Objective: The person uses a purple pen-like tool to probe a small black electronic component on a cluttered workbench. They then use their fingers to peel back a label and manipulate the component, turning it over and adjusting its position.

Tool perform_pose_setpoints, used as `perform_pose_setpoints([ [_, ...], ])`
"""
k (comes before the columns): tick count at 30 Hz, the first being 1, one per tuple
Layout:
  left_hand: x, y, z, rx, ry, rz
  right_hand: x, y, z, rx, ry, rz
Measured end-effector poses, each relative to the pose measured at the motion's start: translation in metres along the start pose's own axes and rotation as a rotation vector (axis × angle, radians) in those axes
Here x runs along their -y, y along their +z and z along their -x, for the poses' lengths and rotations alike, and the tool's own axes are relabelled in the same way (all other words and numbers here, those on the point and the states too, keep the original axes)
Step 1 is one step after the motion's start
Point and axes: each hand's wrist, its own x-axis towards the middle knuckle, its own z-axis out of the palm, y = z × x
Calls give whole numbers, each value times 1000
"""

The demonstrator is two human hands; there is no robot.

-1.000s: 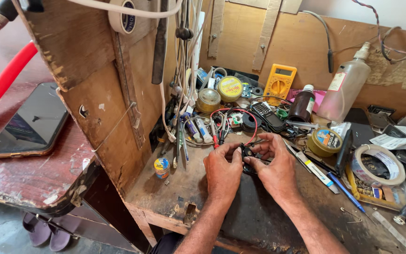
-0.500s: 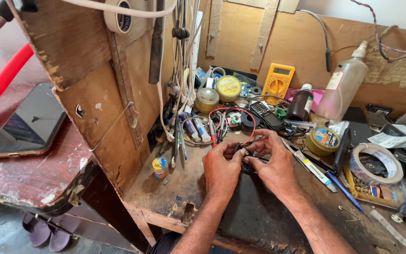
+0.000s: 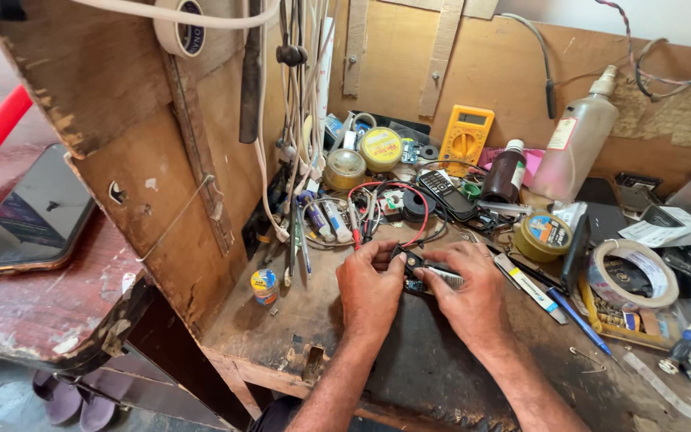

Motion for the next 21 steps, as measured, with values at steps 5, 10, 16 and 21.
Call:
perform_pose_setpoints([
  [5,-1,-1,-1,5,25,-2,5,3,-2,29,44,11],
  [10,-3,-2,0,30,-32,18,3,3,-2,30,15,-15],
  [16,-5,-3,2,24,-1,-9,1,3,-5,42,15,-15],
  [21,-5,-1,2,23,-9,-47,1,3,-8,29,-14,35],
])
